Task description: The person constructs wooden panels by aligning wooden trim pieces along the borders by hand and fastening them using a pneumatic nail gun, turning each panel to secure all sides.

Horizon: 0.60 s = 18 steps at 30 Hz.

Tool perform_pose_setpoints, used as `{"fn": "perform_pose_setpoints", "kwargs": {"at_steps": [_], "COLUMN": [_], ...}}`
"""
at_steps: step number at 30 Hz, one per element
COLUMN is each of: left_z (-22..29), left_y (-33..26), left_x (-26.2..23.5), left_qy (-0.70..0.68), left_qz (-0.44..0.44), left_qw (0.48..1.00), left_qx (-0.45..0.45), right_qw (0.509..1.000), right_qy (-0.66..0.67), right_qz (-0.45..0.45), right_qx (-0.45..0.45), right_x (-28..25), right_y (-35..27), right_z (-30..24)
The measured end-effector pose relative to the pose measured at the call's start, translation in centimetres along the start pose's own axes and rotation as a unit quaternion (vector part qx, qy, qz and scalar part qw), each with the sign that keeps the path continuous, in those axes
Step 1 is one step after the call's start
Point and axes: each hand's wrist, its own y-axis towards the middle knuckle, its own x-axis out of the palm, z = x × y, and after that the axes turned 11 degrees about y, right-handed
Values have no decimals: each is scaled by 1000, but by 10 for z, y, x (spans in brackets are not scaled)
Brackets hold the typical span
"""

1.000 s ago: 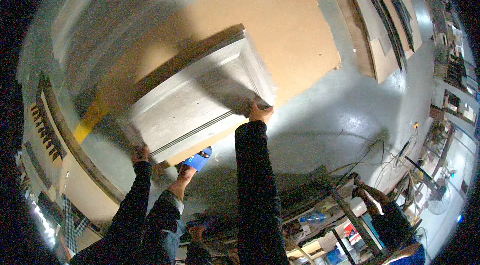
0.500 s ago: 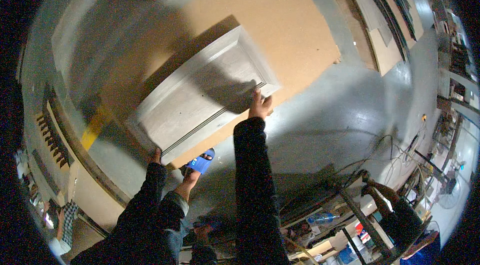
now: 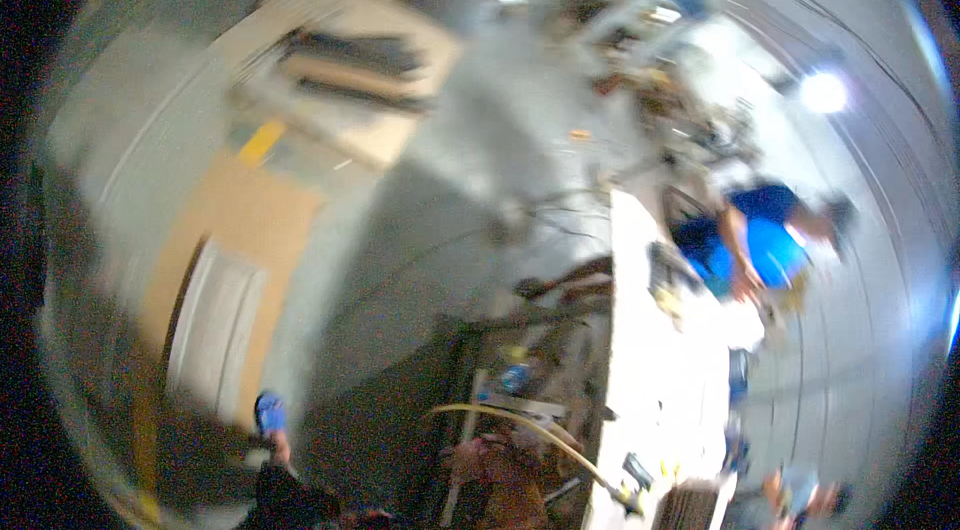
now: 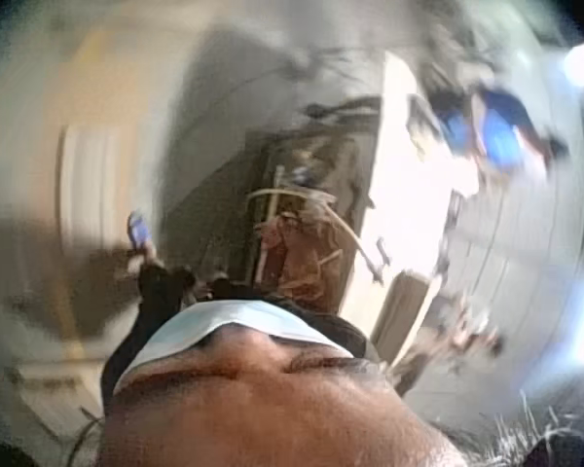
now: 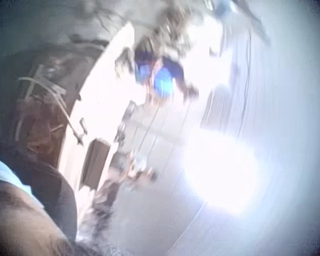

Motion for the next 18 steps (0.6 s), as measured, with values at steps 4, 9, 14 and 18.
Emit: {"fn": "perform_pose_setpoints", "kwargs": {"at_steps": [4,9,14,18], "left_z": [19,69,151,214], "left_y": [32,-23,-144,-262], "left_x": [98,149,328,534], "left_qy": [140,358,519,571], "left_qz": [-385,-689,-789,-764], "left_qw": [904,592,213,172], "left_qx": [-124,-217,-249,-248], "right_qw": [975,750,487,299], "right_qy": [219,636,754,774], "right_qz": [25,117,440,554], "right_qx": [-28,-139,-30,70], "right_x": [-2,12,42,76], "right_y": [-144,-431,-515,-528], "right_z": [68,113,165,205]}}
